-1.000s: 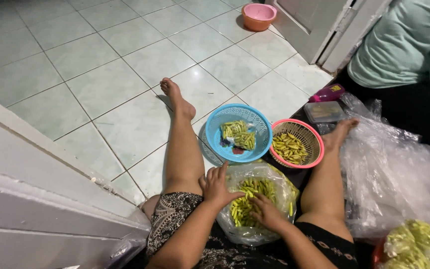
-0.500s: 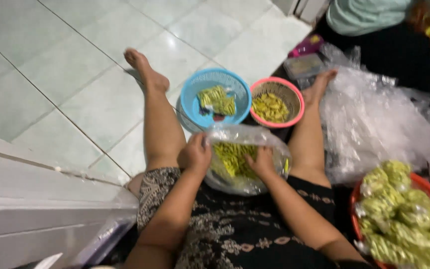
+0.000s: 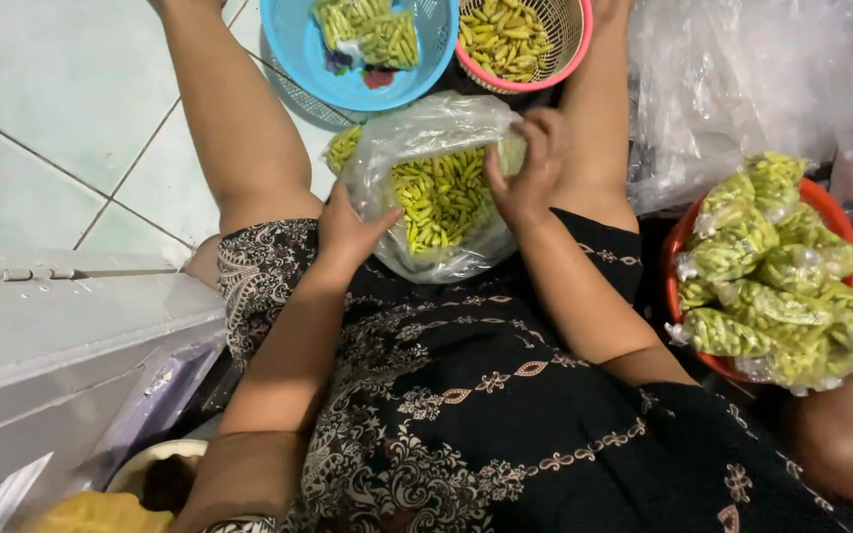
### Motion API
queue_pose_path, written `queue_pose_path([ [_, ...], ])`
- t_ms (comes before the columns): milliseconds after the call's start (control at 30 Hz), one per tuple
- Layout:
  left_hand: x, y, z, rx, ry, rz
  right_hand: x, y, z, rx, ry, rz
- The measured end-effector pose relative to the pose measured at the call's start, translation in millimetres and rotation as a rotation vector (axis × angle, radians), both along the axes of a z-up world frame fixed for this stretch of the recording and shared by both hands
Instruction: The person sorts and bags green peppers while sitting on the floor, picking through a large pile in a plastic bag and placing them into smaller clear bags and colorful plastic baskets.
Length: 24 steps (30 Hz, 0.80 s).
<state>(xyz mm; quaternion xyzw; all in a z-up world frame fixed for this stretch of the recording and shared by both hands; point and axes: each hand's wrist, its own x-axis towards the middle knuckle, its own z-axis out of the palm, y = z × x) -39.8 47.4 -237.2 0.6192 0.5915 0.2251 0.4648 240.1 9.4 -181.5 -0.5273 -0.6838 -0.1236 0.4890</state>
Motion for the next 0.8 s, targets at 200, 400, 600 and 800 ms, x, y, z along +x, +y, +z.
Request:
queue_pose_path([
  [200, 0, 10, 34, -0.370, -0.426, 0.232, 56, -5, -37, -1.039, -0.084, -0.439],
  [400, 5, 42, 84, -0.036, -0.914, 0.403, 92, 2, -20, -0.491, 0.286, -0.385],
  [600, -18, 42, 54, -0.074, -0.555, 0.332, 128, -22, -42, -0.551, 0.663, -0.196],
  [800, -17, 11, 59, -0.091, -0.305, 0.219, 105, -35, -15, -0.736, 0.492, -0.215],
])
